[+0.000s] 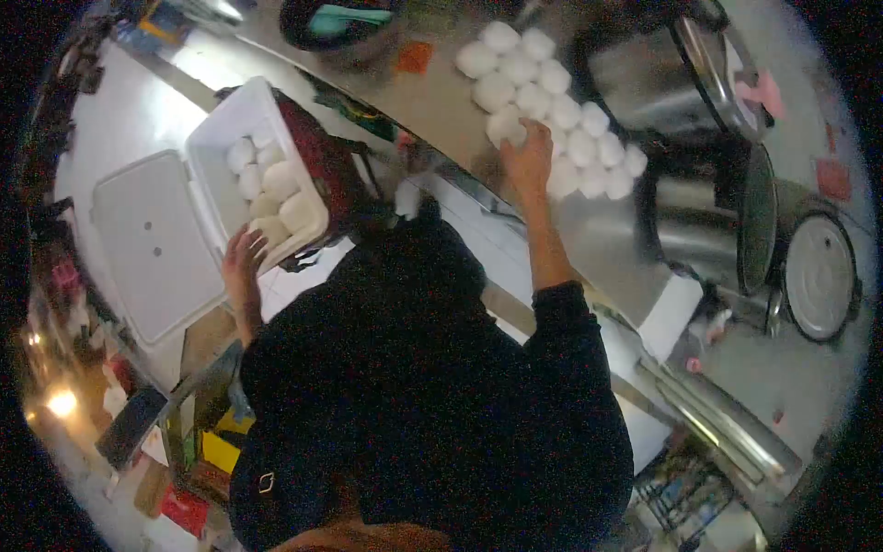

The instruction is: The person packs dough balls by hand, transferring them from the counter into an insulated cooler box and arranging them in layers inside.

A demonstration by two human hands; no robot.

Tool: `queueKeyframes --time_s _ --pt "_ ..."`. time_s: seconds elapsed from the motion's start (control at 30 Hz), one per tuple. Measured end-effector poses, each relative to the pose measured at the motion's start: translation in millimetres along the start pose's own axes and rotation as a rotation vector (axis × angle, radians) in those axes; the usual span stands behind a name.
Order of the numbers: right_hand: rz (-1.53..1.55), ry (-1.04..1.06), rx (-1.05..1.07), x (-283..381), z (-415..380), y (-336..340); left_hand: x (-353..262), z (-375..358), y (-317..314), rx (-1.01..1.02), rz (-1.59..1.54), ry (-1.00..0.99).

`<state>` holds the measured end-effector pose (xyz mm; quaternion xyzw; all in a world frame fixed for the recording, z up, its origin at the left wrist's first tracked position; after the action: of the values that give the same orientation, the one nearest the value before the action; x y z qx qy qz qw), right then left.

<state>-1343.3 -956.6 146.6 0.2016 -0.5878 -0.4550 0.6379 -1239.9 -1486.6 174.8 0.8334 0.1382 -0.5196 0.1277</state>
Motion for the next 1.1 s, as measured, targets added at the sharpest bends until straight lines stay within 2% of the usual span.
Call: queueKeyframes --time_s 0.03,0.07,0.1,0.17,0.23,0.27,0.33,0.4,0.47,0.5,0.53,0.57,0.6,0.67,0.73,0.77,0.8,0.87,0.97,1.1 --pt "-0.092 0.074 0.076 0 5 -23 4 4 -8 0.101 -0.06 -0.055" --pt "-0.147 0.188 0.147 12 20 -65 32 25 -7 0.206 -0.032 -0.194" --pt "-0.232 0.254 0.222 16 32 -90 36 29 -22 0.26 -0.084 -0.157" --pt "-0.353 0.228 0.358 5 39 -87 27 42 -75 0.352 -0.179 -0.035" --pt "-0.278 0.204 0.41 -2 45 -82 -29 13 -129 0.256 0.105 -0.104" --pt "-0.18 0.227 0.434 5 44 -84 -12 19 -149 0.41 -0.082 -0.115" --pt "0.004 0.248 0.484 14 37 -83 -9 19 -183 0.524 -0.132 -0.237" --pt "0.17 0.236 0.529 24 26 -74 0 23 -215 0.71 0.013 -0.121" --pt "0.342 0.22 0.589 49 13 -74 -15 4 -229 0.628 -0.079 0.161" --pt "0.454 0.188 0.671 91 3 -58 -20 -3 -232 0.588 -0.123 0.312" --pt "0.565 0.15 0.75 154 -7 -24 -24 -6 -234 0.648 -0.23 0.327" --pt "0.676 0.109 0.828 186 -11 -6 -27 -8 -233 0.709 -0.335 0.342" --pt "0.628 0.118 0.686 168 -3 -8 -30 -10 -230 0.769 -0.439 0.354" --pt "0.534 0.142 0.4 89 17 -18 -21 2 -217 0.73 -0.534 0.427" --pt "-0.038 0.188 0.101 -8 27 -7 -6 10 -205 0.672 -0.599 0.432" --pt "-0.222 0.165 0.019 -33 24 -5 4 14 -199 0.611 -0.633 0.479" --pt "-0.275 0.123 0.015 -43 20 -4 -5 12 -193 0.718 -0.715 0.468" --pt "-0.293 0.041 0.046 -45 10 -16 -1 15 -187 0.586 -0.805 0.534" --pt "-0.237 -0.008 0.114 -19 6 -33 -2 19 -178 0.634 -0.986 0.487" --pt "-0.114 -0.067 0.161 4 2 -39 -27 12 -156 0.579 -0.974 0.438"
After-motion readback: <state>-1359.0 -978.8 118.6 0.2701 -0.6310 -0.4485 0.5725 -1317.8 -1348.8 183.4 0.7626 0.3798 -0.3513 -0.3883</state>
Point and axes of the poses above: each hand's wrist, its own z-axis towards the middle knuckle, its own y-axis out of the back of the hand, x = y × z, the point moved 3 cm from there along z, towards the middle knuckle, and after that the axes turned 4 degrees about y, right-handed, at the moved point
